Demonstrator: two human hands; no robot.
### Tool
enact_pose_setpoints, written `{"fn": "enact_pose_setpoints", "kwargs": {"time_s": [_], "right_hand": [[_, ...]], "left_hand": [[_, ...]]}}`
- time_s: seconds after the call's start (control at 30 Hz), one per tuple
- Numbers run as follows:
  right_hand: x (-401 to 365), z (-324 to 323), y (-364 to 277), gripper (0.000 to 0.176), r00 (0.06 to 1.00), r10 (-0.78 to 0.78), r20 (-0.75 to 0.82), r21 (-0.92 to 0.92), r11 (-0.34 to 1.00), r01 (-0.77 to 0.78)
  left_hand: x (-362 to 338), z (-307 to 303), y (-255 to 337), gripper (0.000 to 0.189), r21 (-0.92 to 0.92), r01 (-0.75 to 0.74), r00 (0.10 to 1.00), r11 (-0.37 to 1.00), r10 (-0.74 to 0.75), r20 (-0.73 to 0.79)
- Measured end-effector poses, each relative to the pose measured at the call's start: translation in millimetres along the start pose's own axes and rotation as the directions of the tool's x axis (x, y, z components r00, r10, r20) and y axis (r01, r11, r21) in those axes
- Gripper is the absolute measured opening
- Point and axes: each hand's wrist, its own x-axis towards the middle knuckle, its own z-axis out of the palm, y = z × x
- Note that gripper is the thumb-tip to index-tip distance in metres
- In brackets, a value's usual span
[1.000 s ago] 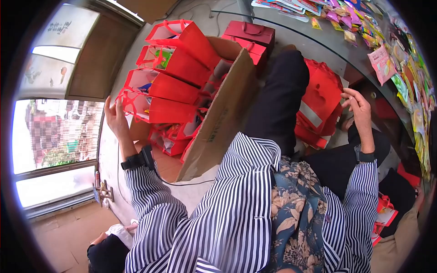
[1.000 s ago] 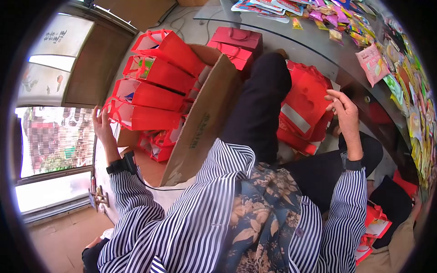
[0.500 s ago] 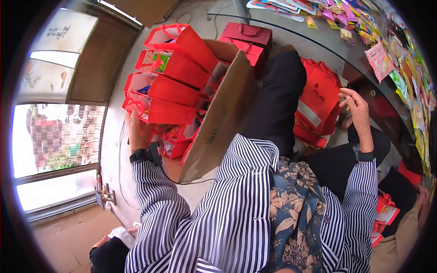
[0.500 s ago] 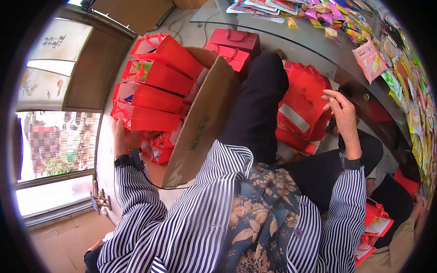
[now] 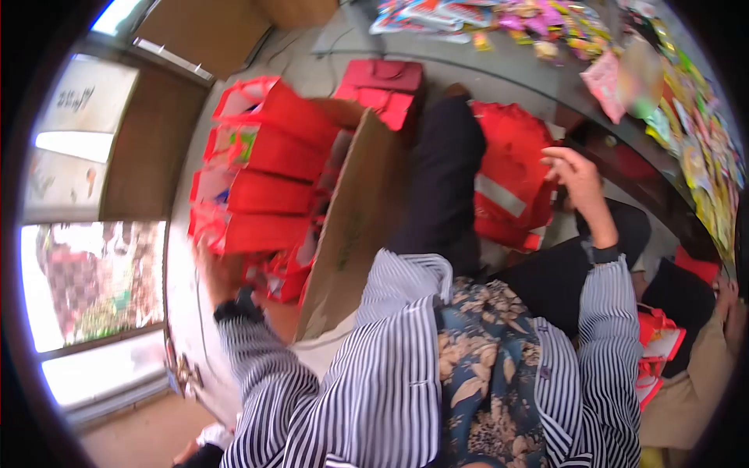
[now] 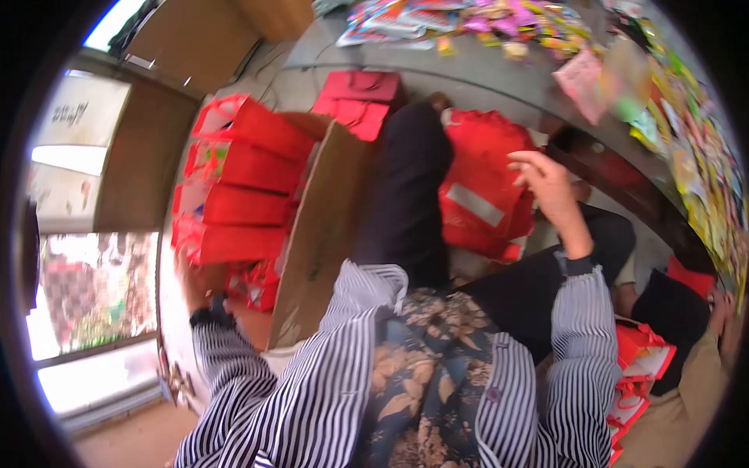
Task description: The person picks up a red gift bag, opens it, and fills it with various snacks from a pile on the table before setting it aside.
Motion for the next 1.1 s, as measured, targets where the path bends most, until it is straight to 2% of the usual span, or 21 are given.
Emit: {"fn": "enact_pose_setpoints", "kwargs": {"time_s": [0.07, 0.1, 0.17, 0.2, 0.27, 0.3, 0.4, 0.5, 0.57, 0.63, 0.67, 0.73, 0.8, 0.83, 0.93, 1.03, 1.07, 1.1], "right_hand": [[-1.1, -3.0, 0.9, 0.025, 0.999, -0.034, 0.006, -0.014, 0.999, 0.034], [-2.9, -4.5, 0.8, 0.025, 0.998, -0.060, 0.001, 0.004, 0.998, 0.060], [-1.9, -5.5, 7.0, 0.024, 0.998, -0.052, -0.021, 0.009, 0.999, 0.052], [-1.9, -9.7, 11.8, 0.026, 0.996, -0.084, 0.025, -0.014, 0.996, 0.084], [-5.1, -12.8, 1.9, 0.026, 0.998, -0.065, 0.024, -0.020, 0.998, 0.065], [-6.6, -13.8, -1.8, 0.026, 0.998, -0.066, 0.024, -0.018, 0.998, 0.066], [-8.2, -17.9, -5.7, 0.025, 0.998, -0.062, 0.030, -0.017, 0.998, 0.062], [-7.9, -24.8, -13.1, 0.025, 0.995, -0.101, 0.022, -0.003, 0.995, 0.101], [-8.2, -30.4, -20.2, 0.023, 0.995, -0.094, -0.012, -0.002, 0.996, 0.094], [-4.8, -33.0, -14.5, 0.023, 0.994, -0.099, -0.053, 0.015, 0.995, 0.100], [-3.6, -34.2, -12.8, 0.023, 0.993, -0.097, -0.063, 0.025, 0.995, 0.099], [-7.1, -33.9, -18.1, 0.023, 0.991, -0.102, -0.080, 0.006, 0.995, 0.103], [-7.0, -31.7, -12.6, 0.023, 0.990, -0.107, -0.095, -0.025, 0.994, 0.105], [-7.4, -30.2, -8.8, 0.023, 0.990, -0.101, -0.097, -0.046, 0.994, 0.097], [-7.1, -28.8, -10.4, 0.023, 0.989, -0.111, -0.096, -0.023, 0.994, 0.109], [-3.2, -29.0, -1.7, 0.023, 0.989, -0.110, -0.097, -0.003, 0.994, 0.110], [0.0, -27.1, 9.8, 0.022, 0.980, -0.150, -0.133, 0.021, 0.988, 0.154], [0.5, -27.4, 12.4, 0.022, 0.981, -0.129, -0.146, 0.034, 0.990, 0.136]], "left_hand": [[-0.4, -2.0, 6.2, 0.060, 0.013, -0.002, 0.998, 1.000, 0.003, -0.056], [20.9, -24.4, -9.7, 0.059, 0.053, 0.012, 0.989, 0.999, -0.004, -0.150], [46.9, -42.0, -16.5, 0.069, 0.209, -0.090, 0.928, 0.974, 0.159, -0.338], [49.9, -47.6, -12.5, 0.068, 0.443, -0.121, 0.883, 0.888, 0.301, -0.361], [29.0, -22.3, 19.8, 0.063, 0.660, -0.241, 0.773, 0.711, 0.552, -0.312], [7.0, 0.5, 41.2, 0.059, 0.667, -0.346, 0.705, 0.660, 0.652, -0.279], [-47.7, 88.3, 110.9, 0.049, 0.449, -0.588, 0.681, 0.673, 0.711, -0.174], [-74.7, 156.4, 152.2, 0.047, 0.251, -0.704, 0.682, 0.664, 0.731, -0.022], [-88.9, 204.9, 172.7, 0.048, 0.023, -0.676, 0.735, 0.737, 0.670, 0.106], [-100.3, 254.1, 184.2, 0.050, -0.252, -0.572, 0.736, 0.781, 0.624, 0.261], [-106.7, 277.9, 188.5, 0.050, -0.312, -0.518, 0.733, 0.796, 0.602, 0.317], [-119.5, 321.7, 197.8, 0.050, -0.406, -0.407, 0.714, 0.818, 0.562, 0.418], [-143.0, 374.6, 208.1, 0.049, -0.483, -0.238, 0.613, 0.843, 0.516, 0.598], [-155.3, 398.9, 211.1, 0.049, -0.502, -0.148, 0.547, 0.852, 0.493, 0.677], [-177.1, 459.9, 196.9, 0.047, -0.462, 0.037, 0.418, 0.886, 0.406, 0.813], [-189.4, 505.9, 166.7, 0.041, -0.330, 0.258, 0.283, 0.908, 0.256, 0.924], [-194.5, 518.5, 156.2, 0.039, -0.291, 0.289, 0.266, 0.912, 0.215, 0.940], [-200.3, 529.2, 146.9, 0.038, -0.250, 0.318, 0.249, 0.915, 0.174, 0.953]]}}
